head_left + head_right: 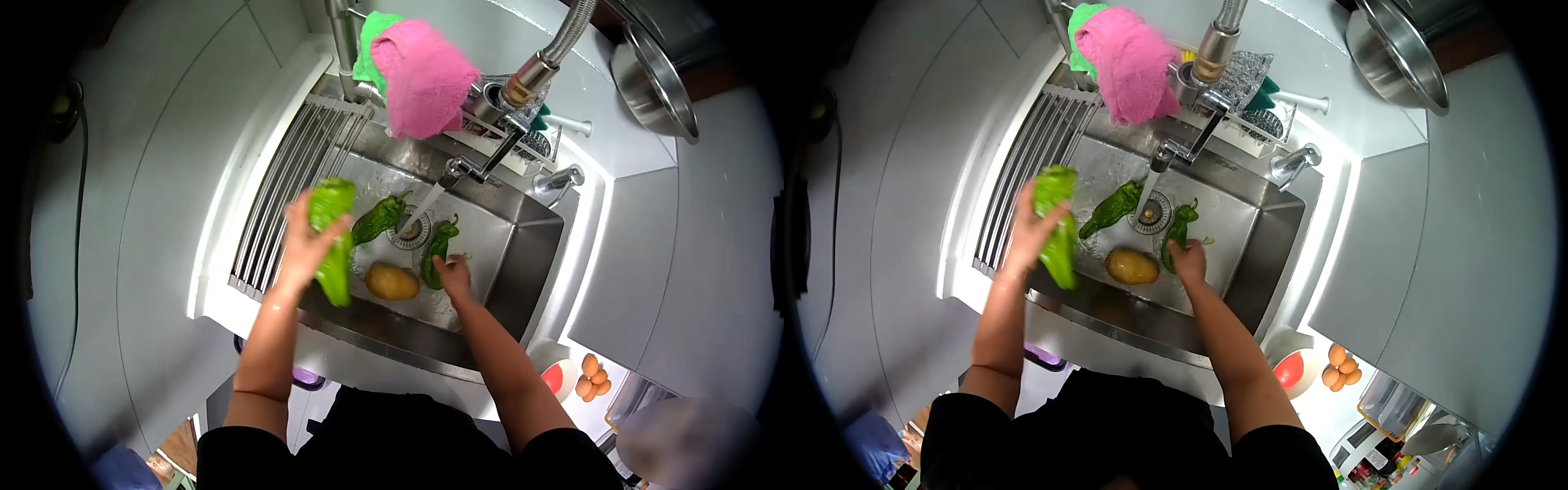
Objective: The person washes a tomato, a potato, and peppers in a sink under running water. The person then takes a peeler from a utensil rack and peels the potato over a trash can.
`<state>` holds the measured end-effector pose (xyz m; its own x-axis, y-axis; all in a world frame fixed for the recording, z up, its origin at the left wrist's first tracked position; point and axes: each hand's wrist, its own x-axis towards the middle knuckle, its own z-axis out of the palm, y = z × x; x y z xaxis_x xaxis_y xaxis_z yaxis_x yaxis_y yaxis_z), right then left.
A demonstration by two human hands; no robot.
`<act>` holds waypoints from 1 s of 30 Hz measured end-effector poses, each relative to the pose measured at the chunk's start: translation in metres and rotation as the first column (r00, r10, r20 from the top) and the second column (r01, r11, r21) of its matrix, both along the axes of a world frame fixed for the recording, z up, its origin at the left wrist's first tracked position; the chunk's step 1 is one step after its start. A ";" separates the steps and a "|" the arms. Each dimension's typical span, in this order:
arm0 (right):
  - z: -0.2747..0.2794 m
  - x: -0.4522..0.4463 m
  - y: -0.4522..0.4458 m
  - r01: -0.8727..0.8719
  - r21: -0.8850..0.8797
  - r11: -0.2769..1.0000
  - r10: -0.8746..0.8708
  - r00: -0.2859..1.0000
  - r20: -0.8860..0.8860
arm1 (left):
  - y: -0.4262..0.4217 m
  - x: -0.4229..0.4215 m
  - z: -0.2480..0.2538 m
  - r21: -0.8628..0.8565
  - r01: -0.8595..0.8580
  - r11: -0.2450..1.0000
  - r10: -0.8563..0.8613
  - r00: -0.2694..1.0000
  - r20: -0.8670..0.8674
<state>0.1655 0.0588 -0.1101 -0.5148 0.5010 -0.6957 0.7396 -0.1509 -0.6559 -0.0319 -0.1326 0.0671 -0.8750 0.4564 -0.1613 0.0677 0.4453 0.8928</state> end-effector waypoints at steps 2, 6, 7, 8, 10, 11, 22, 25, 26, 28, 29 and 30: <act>-0.011 -0.006 0.011 -0.075 0.586 0.807 0.000 0.992 0.127 | -0.021 -0.037 0.004 -0.023 -0.015 1.000 0.014 0.999 -0.047; -0.035 -0.021 0.014 -0.154 0.619 0.770 -0.003 0.970 0.245 | -0.030 -0.066 0.024 -0.512 -0.103 0.853 0.041 0.991 -0.131; -0.038 -0.023 0.017 -0.212 0.475 0.854 0.078 0.955 0.287 | -0.036 -0.071 0.005 -0.515 -0.102 0.851 -0.018 0.975 -0.223; -0.041 -0.026 0.019 -0.266 0.319 0.910 0.163 0.935 0.314 | -0.042 -0.075 -0.014 -0.516 -0.102 0.850 -0.076 0.947 -0.312; -0.037 -0.029 0.019 -0.284 0.289 0.914 0.183 0.926 0.331 | -0.035 -0.066 -0.005 -0.482 -0.111 0.869 -0.038 0.957 -0.289; -0.032 -0.029 0.017 -0.259 0.295 0.920 0.171 0.940 0.295 | -0.030 -0.059 -0.001 -0.445 -0.258 0.858 -0.071 0.798 -0.599; 0.090 -0.023 -0.066 -0.005 0.264 0.965 0.150 0.833 -0.532 | 0.042 0.069 -0.054 0.064 0.404 0.912 -0.407 0.882 0.238; 0.120 -0.015 -0.041 -0.215 0.025 0.976 0.197 0.831 -0.520 | 0.039 0.061 -0.037 0.034 0.510 0.859 -0.506 0.839 0.199; 0.132 -0.014 -0.032 -0.298 -0.175 0.938 0.164 0.830 -0.533 | 0.040 0.059 -0.039 0.034 0.510 0.859 -0.506 0.840 0.197; 0.166 -0.015 -0.024 -0.184 -0.348 0.919 -0.013 0.869 -0.494 | 0.037 0.058 -0.043 0.073 0.512 0.856 -0.503 0.857 -0.111; 0.179 -0.018 -0.020 -0.065 -0.502 0.863 -0.183 0.885 -0.428 | 0.036 0.056 -0.040 0.073 0.510 0.857 -0.501 0.858 -0.116; 0.187 -0.020 -0.016 -0.070 -0.498 0.864 -0.177 0.884 -0.432 | 0.034 0.053 -0.030 -0.027 0.537 0.843 -0.536 0.836 -0.116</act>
